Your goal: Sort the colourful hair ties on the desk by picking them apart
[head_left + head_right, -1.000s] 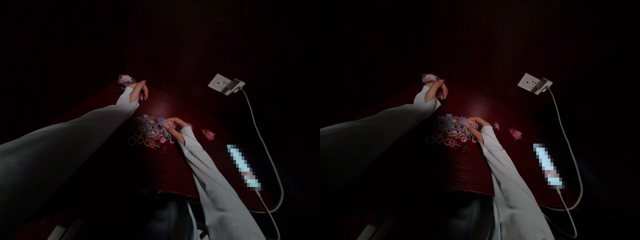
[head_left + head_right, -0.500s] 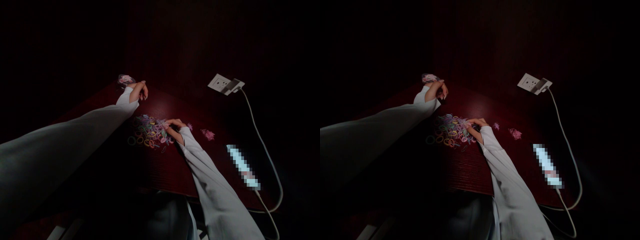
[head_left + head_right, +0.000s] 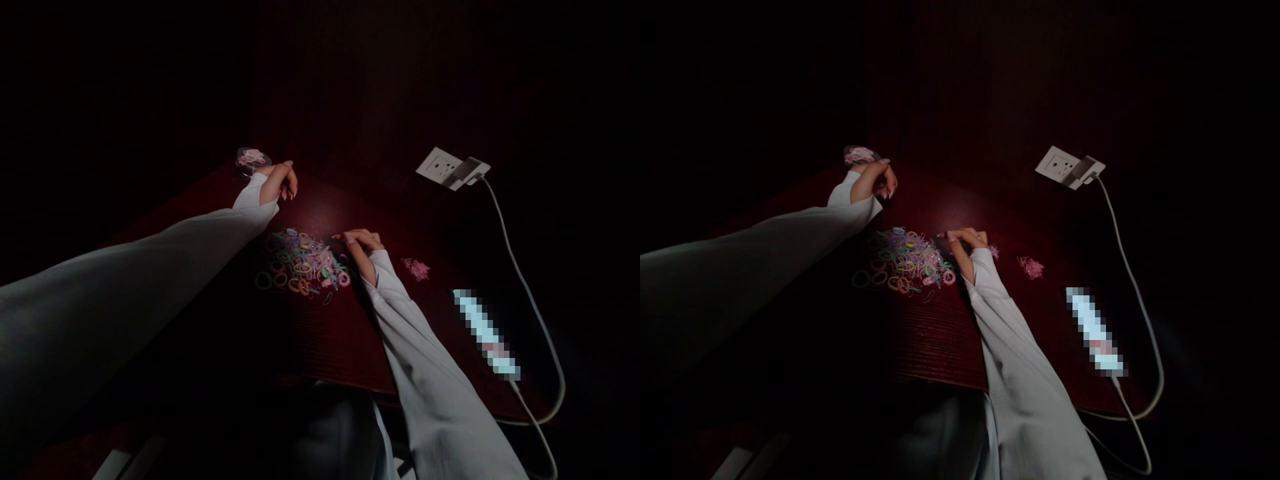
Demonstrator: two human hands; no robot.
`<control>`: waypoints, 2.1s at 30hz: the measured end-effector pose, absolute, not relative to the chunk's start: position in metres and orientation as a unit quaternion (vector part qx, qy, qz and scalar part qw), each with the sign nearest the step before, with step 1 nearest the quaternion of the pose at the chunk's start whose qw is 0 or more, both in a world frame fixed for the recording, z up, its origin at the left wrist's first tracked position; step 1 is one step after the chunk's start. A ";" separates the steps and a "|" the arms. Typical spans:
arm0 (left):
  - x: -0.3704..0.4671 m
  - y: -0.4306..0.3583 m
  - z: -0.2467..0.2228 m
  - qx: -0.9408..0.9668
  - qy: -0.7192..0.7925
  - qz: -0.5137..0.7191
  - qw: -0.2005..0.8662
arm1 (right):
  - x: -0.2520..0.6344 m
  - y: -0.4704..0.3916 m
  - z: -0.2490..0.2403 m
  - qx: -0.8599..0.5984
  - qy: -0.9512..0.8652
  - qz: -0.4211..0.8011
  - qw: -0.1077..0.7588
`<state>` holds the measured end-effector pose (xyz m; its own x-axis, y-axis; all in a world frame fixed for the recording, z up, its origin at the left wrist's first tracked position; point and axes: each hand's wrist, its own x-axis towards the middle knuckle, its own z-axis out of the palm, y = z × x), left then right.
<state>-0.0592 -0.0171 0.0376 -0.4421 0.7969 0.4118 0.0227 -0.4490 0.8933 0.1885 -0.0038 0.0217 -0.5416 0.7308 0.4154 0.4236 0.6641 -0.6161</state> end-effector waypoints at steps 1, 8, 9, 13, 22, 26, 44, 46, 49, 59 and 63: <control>-0.059 -0.017 0.038 0.454 0.450 0.719 0.272 | 0.189 -0.004 0.025 -0.338 -0.849 0.222 0.339; -0.056 -0.018 0.039 0.475 0.449 0.698 0.293 | 0.188 -0.025 0.043 -0.295 -0.876 0.237 0.300; -0.055 -0.018 0.039 0.480 0.454 0.690 0.295 | 0.187 -0.028 0.043 -0.290 -0.880 0.238 0.291; -0.051 -0.022 0.040 0.507 0.465 0.663 0.294 | 0.182 -0.033 0.039 -0.290 -0.894 0.224 0.258; -0.051 -0.025 0.042 0.540 0.456 0.642 0.299 | 0.185 -0.017 0.025 -0.313 -0.882 0.223 0.273; -0.049 -0.027 0.043 0.543 0.453 0.642 0.296 | 0.185 -0.016 0.027 -0.316 -0.884 0.203 0.278; -0.050 -0.030 0.046 0.549 0.455 0.629 0.311 | 0.184 -0.018 0.030 -0.275 -0.924 0.130 0.232; -0.050 -0.030 0.045 0.550 0.457 0.630 0.304 | 0.183 -0.018 0.029 -0.278 -0.921 0.131 0.239; -0.050 -0.028 0.043 0.545 0.462 0.634 0.296 | 0.182 -0.020 0.028 -0.284 -0.917 0.134 0.246; -0.051 -0.028 0.042 0.567 0.464 0.619 0.283 | 0.180 -0.024 0.033 -0.294 -0.900 0.163 0.278; -0.050 -0.036 0.041 0.634 0.436 0.580 0.266 | 0.180 -0.024 0.036 -0.296 -0.894 0.176 0.287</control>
